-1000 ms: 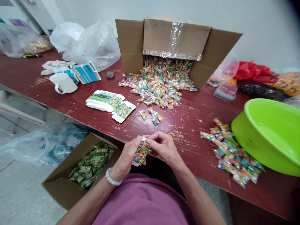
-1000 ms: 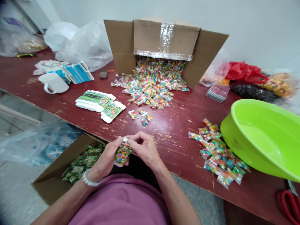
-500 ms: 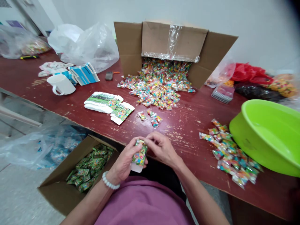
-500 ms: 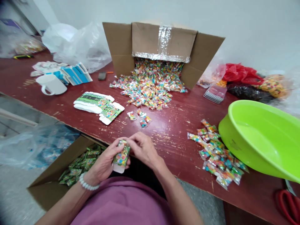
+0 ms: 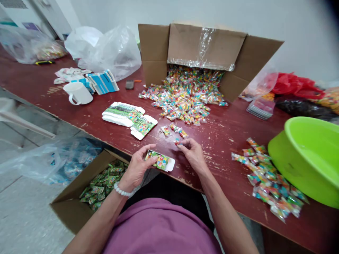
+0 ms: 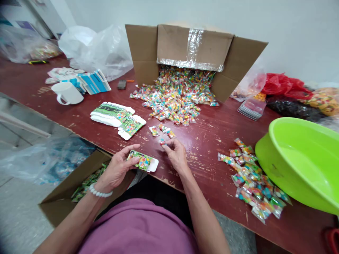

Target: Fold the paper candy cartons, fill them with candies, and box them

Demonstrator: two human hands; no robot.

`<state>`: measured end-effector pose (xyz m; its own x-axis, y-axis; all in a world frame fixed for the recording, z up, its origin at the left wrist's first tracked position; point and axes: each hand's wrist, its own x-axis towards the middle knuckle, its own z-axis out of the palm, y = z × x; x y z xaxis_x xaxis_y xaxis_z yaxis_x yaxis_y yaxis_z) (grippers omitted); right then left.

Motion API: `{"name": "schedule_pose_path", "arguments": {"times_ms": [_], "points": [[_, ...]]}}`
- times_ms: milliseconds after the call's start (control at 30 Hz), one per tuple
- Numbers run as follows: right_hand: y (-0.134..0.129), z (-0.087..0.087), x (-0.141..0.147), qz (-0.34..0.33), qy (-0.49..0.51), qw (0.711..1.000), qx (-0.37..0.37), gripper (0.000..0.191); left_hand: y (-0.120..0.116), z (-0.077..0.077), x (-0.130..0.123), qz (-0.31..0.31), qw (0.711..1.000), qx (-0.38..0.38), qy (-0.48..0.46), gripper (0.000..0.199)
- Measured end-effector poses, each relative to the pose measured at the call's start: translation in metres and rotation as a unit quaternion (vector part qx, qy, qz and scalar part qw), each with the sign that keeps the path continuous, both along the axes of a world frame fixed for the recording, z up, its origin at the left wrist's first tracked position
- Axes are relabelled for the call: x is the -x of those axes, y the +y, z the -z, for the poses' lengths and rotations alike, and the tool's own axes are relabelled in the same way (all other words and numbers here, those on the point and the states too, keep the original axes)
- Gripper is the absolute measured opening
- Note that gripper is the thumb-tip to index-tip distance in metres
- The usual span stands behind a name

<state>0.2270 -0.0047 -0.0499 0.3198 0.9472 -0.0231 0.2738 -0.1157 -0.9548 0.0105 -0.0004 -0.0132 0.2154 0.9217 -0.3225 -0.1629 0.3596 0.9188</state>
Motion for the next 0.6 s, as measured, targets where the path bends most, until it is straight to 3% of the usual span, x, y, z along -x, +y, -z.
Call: {"name": "schedule_pose_path", "arguments": {"times_ms": [67,133,200,300,433,500,600], "points": [[-0.014,-0.006,0.002,-0.017,0.117,0.993,-0.005,0.027,0.002,0.000,0.002,-0.018,0.999,0.016,-0.031,0.057],[-0.030,-0.013,0.006,-0.042,0.153,0.987,-0.003,0.027,0.003,0.000,0.004,-0.044,0.997,0.031,-0.048,0.052],[-0.042,-0.018,0.011,-0.074,0.122,0.990,-0.002,0.022,0.003,0.001,0.006,-0.054,0.996,0.043,-0.049,0.047],[-0.050,-0.025,0.016,-0.114,-0.011,0.993,-0.032,0.011,-0.001,0.003,0.008,-0.027,0.997,0.059,-0.052,0.043],[-0.050,-0.032,0.014,-0.170,-0.117,0.974,-0.095,0.012,-0.010,0.005,0.009,0.053,0.994,0.075,-0.059,0.039],[-0.049,-0.034,0.011,-0.191,-0.097,0.973,-0.081,0.014,-0.014,0.004,0.007,0.115,0.990,0.059,-0.056,0.041],[-0.046,-0.036,0.010,-0.168,-0.015,0.985,-0.028,0.024,-0.018,0.002,0.002,0.232,0.971,0.038,-0.043,0.045]]}}
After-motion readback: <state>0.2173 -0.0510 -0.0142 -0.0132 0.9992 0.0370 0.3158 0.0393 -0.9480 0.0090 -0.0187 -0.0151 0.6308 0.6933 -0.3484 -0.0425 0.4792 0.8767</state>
